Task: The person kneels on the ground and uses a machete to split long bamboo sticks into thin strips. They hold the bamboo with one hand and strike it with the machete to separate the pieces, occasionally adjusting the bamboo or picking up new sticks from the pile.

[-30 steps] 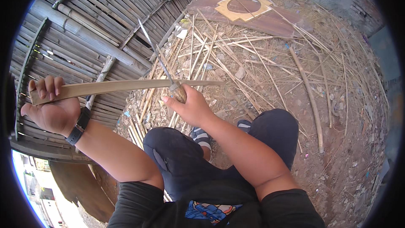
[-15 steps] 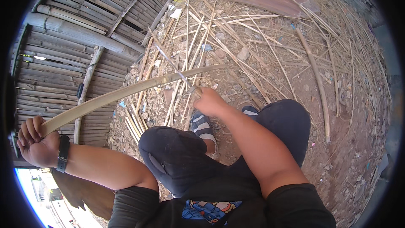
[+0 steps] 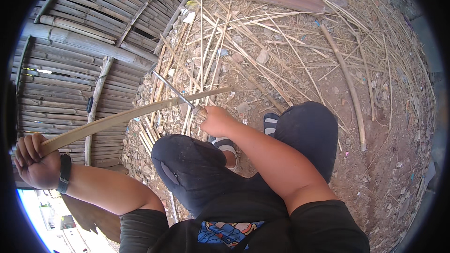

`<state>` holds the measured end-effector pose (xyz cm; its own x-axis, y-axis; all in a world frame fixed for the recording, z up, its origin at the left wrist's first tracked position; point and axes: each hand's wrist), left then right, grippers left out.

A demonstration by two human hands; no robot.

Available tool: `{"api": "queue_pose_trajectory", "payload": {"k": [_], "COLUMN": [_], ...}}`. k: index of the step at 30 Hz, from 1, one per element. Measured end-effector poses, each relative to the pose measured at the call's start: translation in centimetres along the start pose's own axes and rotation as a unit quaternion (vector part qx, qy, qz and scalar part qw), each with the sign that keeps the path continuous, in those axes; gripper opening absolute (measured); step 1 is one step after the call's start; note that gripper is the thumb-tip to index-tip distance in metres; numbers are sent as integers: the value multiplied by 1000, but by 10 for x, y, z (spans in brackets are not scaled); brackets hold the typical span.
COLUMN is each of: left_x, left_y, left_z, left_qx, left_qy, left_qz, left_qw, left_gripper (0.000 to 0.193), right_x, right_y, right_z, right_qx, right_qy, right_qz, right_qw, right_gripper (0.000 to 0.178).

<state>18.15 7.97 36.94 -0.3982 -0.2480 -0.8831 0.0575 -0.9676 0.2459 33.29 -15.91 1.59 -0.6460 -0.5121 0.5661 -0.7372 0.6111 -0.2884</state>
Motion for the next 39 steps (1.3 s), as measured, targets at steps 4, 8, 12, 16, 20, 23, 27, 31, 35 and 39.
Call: {"api": "queue_pose_trajectory", "payload": {"k": [4, 8, 12, 16, 20, 23, 27, 31, 35, 39], "left_x": [-2, -11, -22, -26, -39, -53, -60, -58, -63, -66], "left_y": [-5, -9, -31, -44, -50, -61, -78, -109, -117, -114], "left_z": [1, -3, -15, -15, -22, -28, -43, -29, -24, -17], "left_qx": [15, 9, 7, 20, 39, 40, -12, -33, -37, -46], "left_qy": [2, -12, -28, -38, -49, -63, -50, -41, -43, -51], "left_qz": [-11, -27, -27, -10, -22, -28, 15, 24, 36, 26], "left_qw": [1000, 1000, 999, 999, 998, 997, 999, 998, 998, 997], "left_gripper": [27, 26, 27, 27, 26, 25, 26, 28, 26, 25], "right_x": [35, 21, -36, -4, 23, 12, -90, -91, -42, -34], "right_y": [5, 27, 9, -2, 7, 27, 72, 57, 56, 59], "right_z": [-28, -12, 32, -9, -82, -86, 63, 44, -30, -43], "right_qx": [-10, -76, -139, -90, -43, -59, -143, -201, -135, -70], "right_qy": [-122, -204, 71, 21, -173, -216, -31, 167, -86, -264], "right_qz": [-30, -30, -140, -105, -108, -32, 45, -66, -59, 3], "right_qw": [992, 976, 978, 990, 978, 974, 988, 963, 985, 962], "right_gripper": [33, 36, 20, 29, 39, 34, 30, 20, 22, 37]}}
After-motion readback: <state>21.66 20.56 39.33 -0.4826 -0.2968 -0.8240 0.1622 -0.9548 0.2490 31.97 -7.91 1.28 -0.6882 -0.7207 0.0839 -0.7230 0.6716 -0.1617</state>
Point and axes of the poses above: each hand's wrist, its own x-axis away from the middle knuckle, its own y-axis out of the palm, z = x × y, and after that the axes turned 15 degrees about y, right-handed
